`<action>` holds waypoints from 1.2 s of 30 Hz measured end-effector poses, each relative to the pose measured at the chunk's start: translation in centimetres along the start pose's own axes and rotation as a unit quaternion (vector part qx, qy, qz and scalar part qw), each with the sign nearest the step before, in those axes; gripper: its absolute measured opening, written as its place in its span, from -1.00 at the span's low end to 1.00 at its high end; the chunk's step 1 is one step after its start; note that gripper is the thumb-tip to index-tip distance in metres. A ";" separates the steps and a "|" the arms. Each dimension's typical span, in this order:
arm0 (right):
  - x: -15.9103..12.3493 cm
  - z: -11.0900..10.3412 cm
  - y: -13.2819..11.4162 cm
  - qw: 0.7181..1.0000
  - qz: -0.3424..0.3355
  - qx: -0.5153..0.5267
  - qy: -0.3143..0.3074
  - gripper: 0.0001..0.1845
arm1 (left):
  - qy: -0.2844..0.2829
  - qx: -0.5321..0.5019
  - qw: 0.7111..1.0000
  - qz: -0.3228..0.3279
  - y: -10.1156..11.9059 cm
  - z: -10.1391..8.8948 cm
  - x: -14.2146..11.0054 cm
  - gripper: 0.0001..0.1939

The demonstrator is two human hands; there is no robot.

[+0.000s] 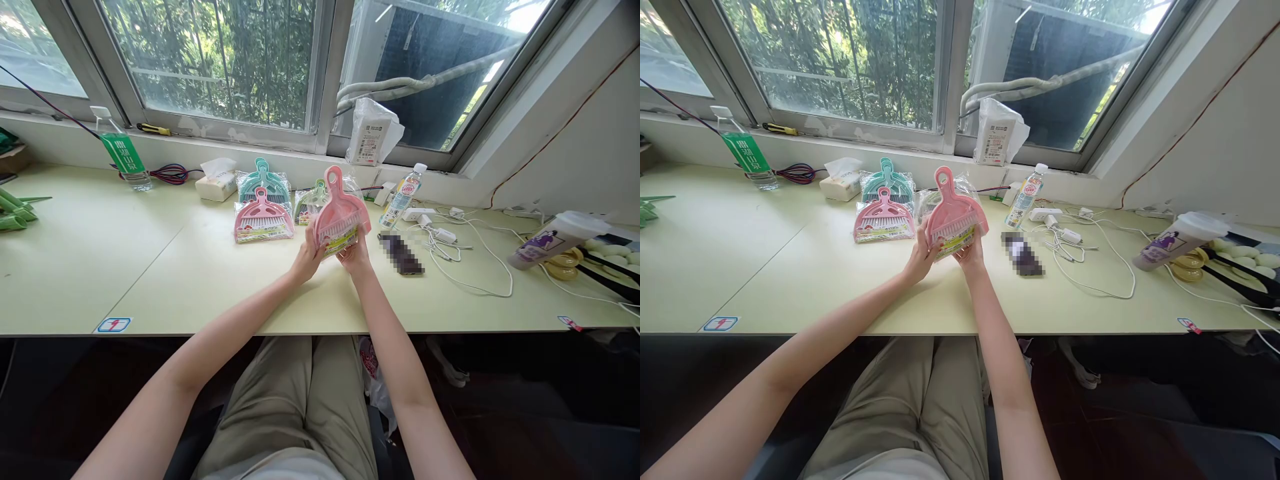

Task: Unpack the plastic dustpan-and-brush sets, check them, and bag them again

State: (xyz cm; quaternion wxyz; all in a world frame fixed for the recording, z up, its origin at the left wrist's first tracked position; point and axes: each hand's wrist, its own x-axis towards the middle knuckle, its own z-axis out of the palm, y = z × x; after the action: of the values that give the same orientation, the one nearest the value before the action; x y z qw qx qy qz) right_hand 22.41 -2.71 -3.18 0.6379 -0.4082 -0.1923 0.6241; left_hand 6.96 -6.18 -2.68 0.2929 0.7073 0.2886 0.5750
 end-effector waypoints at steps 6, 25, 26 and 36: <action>-0.8 0.4 -0.5 0.999 0.015 0.011 0.029 -0.49 | -0.024 0.014 0.999 0.022 -0.4 0.1 -0.2 -0.29; -2.0 1.0 -1.5 1.000 0.023 -0.006 -0.015 -0.48 | -0.064 -0.009 0.998 0.029 0.0 -0.1 -0.4 -0.23; -2.1 1.0 -1.6 1.000 0.022 -0.002 -0.021 -0.47 | -0.070 -0.009 0.997 0.037 0.0 -0.2 -0.5 -0.24; -2.4 1.2 -1.4 0.991 -0.040 -0.008 -0.130 -0.63 | -0.014 0.015 0.999 0.037 0.0 -0.6 0.1 -0.24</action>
State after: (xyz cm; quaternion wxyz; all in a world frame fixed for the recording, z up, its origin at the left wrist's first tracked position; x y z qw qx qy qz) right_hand 22.05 -4.51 -0.76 0.6285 -0.3207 -0.2949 0.6443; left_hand 6.39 -6.09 -2.53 0.2653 0.7297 0.2667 0.5710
